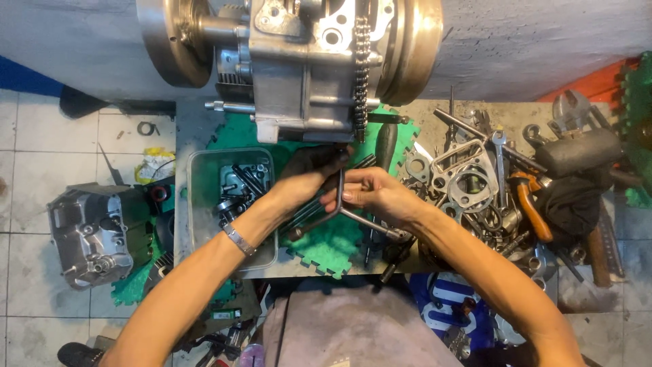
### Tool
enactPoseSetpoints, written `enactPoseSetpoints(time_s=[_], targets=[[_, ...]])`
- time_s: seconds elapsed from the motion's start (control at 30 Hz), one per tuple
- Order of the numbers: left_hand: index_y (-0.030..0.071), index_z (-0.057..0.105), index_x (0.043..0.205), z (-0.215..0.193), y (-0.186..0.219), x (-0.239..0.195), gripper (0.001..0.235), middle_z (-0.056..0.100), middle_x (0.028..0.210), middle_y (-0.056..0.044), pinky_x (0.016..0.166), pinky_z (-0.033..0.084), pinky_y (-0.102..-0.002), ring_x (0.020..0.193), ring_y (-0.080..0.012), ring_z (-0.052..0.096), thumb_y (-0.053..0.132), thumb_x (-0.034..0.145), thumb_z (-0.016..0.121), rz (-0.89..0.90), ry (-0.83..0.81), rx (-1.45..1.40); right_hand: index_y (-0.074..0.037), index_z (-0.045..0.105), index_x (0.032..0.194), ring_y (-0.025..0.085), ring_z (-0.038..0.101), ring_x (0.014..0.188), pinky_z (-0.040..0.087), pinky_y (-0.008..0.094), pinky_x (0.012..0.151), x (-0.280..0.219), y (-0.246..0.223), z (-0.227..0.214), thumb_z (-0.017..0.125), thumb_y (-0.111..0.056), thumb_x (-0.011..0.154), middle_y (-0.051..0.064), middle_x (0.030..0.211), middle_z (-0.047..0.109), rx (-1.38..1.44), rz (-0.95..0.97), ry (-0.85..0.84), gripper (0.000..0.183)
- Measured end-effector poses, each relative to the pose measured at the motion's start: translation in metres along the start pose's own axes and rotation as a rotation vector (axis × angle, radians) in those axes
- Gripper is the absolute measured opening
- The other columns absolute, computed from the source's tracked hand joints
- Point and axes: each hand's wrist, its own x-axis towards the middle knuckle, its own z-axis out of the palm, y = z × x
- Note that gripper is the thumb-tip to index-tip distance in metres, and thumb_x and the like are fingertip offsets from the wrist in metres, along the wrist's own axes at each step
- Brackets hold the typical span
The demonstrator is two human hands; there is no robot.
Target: The person sorts small engine parts and tools on a workbench, moving items between a plastic tray and a metal container. They handle bolts, nuts, and metal rods, placing some into a container and others back onto the bench.
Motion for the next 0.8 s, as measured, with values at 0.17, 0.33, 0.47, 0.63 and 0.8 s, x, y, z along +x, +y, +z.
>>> enactPoseSetpoints(time_s=[0.17,0.33,0.47,0.63,0.8], targets=[[0.002,0.076,0.112,-0.002,-0.011,0.011,0.033,0.076,0.103,-0.006,0.078,0.055,-0.028,0.089,-0.0136,0.066,0.03,0.095,0.072,0.116,-0.021,-0.045,0.002,0.069,0.103,0.021,0.076,0.104,0.058,0.033,0.096,0.002,0.007,-0.015,0.073,-0.007,0.09,0.018,0.105,0.078,-0.066,0.015,-0.016,0.017],[0.003,0.076,0.113,0.01,-0.009,0.018,0.032,0.079,0.108,-0.007,0.084,0.057,-0.029,0.096,-0.0147,0.072,0.019,0.086,0.081,0.173,0.149,-0.114,0.003,0.07,0.095,0.014,0.055,0.072,0.041,0.028,0.067,0.002,0.01,-0.003,0.081,-0.01,0.091,0.008,0.08,0.066,-0.197,0.052,0.121,0.017],[0.002,0.077,0.112,0.012,-0.006,0.016,0.031,0.079,0.108,-0.008,0.081,0.058,-0.031,0.094,-0.0158,0.072,0.017,0.085,0.081,0.118,0.166,-0.181,0.0,0.073,0.102,0.01,0.058,0.077,0.046,0.027,0.073,-0.001,0.007,-0.004,0.075,-0.015,0.092,0.004,0.085,0.069,-0.204,0.021,0.089,0.019],[0.003,0.077,0.114,0.007,0.004,0.008,0.028,0.079,0.106,-0.008,0.085,0.058,-0.03,0.095,-0.0146,0.074,0.021,0.093,0.072,0.037,0.053,-0.228,-0.002,0.072,0.108,0.012,0.071,0.096,0.054,0.027,0.089,0.0,0.011,-0.006,0.072,-0.012,0.089,0.009,0.104,0.079,0.011,0.029,-0.061,0.022],[0.004,0.077,0.115,-0.01,-0.04,0.023,0.03,0.078,0.109,-0.007,0.086,0.057,-0.03,0.095,-0.0147,0.072,0.024,0.096,0.063,0.021,0.038,-0.346,0.0,0.07,0.098,0.015,0.071,0.088,0.055,0.028,0.081,0.002,0.027,-0.01,0.079,-0.009,0.089,0.011,0.093,0.077,-0.007,0.004,0.031,0.017]])
